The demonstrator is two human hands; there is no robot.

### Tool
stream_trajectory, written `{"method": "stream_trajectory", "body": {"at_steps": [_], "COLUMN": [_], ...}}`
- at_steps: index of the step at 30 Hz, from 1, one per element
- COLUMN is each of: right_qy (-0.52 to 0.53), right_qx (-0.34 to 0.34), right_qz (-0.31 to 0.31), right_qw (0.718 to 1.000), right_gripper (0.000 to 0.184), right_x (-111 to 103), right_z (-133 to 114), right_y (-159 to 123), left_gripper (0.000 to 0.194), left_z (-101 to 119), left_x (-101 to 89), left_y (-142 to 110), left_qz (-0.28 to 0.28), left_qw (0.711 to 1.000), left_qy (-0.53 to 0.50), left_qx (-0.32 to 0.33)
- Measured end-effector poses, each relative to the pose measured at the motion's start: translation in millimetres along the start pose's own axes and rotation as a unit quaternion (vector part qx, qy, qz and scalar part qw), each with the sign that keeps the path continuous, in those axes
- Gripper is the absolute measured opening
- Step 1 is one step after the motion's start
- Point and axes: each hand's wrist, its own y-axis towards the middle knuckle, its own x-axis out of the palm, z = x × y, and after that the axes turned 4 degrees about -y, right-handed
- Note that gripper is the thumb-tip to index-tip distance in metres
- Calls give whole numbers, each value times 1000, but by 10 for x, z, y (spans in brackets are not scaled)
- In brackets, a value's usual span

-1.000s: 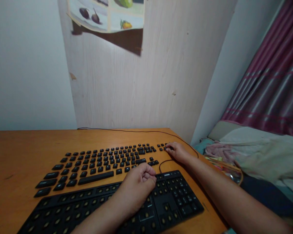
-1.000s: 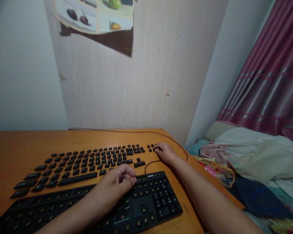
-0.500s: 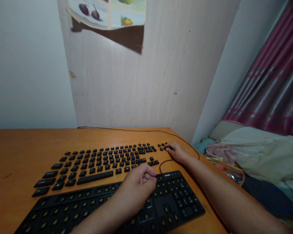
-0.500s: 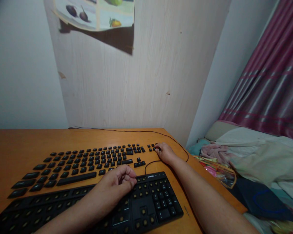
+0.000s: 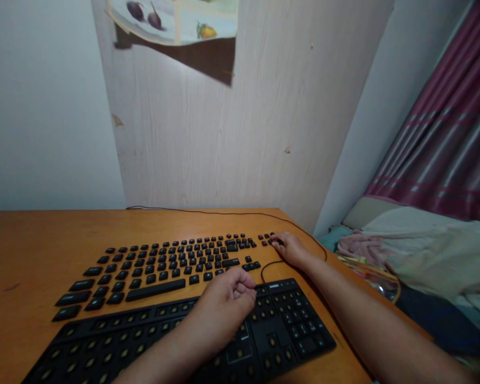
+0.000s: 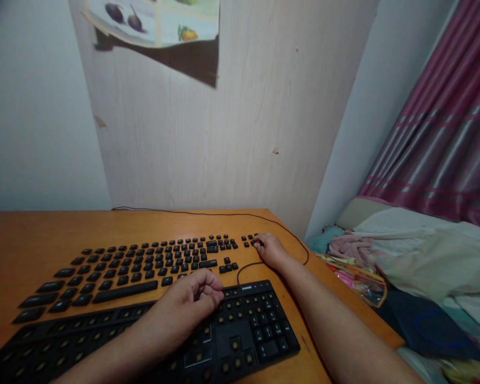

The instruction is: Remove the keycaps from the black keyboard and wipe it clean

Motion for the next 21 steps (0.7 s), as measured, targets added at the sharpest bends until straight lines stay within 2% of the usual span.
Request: {"method": "stream_trajectory", "body": {"at_steps": [13, 21], "right_qy": [11, 65], "right_qx": [10, 29], "right_qz": [6, 53], "right_qw": [1000, 996], "right_gripper": [21, 27], "right_x": [-17, -131], "right_z": [-43, -122], "right_y": [-21, -88], "left_gripper": [8, 9], "left_z": [27, -6], "left_x": [10, 4], "left_y": [-12, 15], "left_qz": [5, 3], "left_qw": [1000, 1000], "left_qy": [-5, -2], "left_qx": [-13, -4]}}
